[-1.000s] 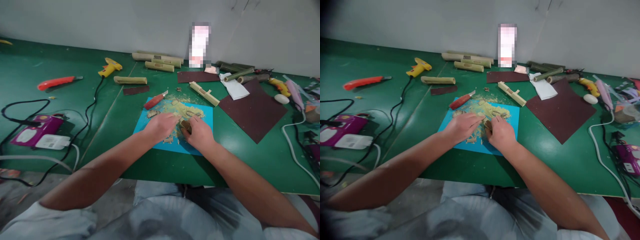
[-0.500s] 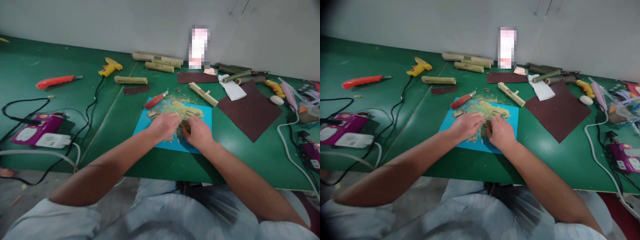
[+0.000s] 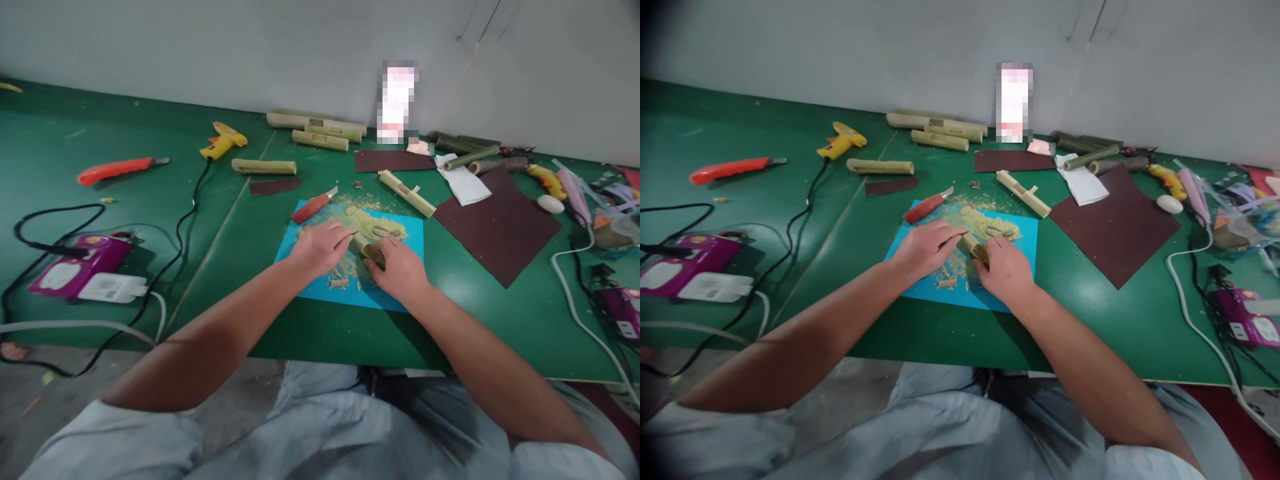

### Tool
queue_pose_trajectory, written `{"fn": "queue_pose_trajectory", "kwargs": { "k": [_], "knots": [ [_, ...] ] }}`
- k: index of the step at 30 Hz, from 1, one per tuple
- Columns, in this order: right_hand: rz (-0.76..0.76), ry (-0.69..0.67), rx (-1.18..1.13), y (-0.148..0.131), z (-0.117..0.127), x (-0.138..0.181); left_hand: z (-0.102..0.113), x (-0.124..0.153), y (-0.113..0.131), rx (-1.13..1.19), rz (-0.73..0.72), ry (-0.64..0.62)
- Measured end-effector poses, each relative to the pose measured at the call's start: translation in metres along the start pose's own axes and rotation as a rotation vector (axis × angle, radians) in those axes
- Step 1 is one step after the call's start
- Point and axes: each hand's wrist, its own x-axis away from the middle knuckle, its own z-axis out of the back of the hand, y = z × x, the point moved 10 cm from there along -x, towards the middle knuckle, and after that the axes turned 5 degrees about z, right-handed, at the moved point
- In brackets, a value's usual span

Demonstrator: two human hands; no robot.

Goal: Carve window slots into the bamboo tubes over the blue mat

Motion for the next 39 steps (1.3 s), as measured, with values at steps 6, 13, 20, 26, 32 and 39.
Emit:
{"fn": "queue_pose_trajectory", "kwargs": {
  "k": [6,13,20,26,32,39],
  "knots": [
    [0.006,-0.005,-0.001,0.001,0.002,0.000,0.011,0.001,-0.008,0.084,0.048,0.043],
    [0.010,0.001,-0.024,0.004,0.003,-0.001,0.006,-0.005,-0.006,0.103,0.055,0.027],
    [-0.001,0.023,-0.018,0.006,0.005,-0.001,0.003,-0.005,-0.006,0.072,0.065,0.017],
    [0.008,0.051,0.005,0.004,0.006,-0.001,0.004,-0.003,-0.007,0.091,0.052,0.033],
    [0.071,0.081,0.092,0.002,0.010,-0.002,0.004,-0.003,-0.009,0.140,0.077,0.006],
    [0.080,0.168,0.083,0.011,0.019,0.000,0.002,0.000,-0.011,0.181,0.127,-0.046]
  ]
}}
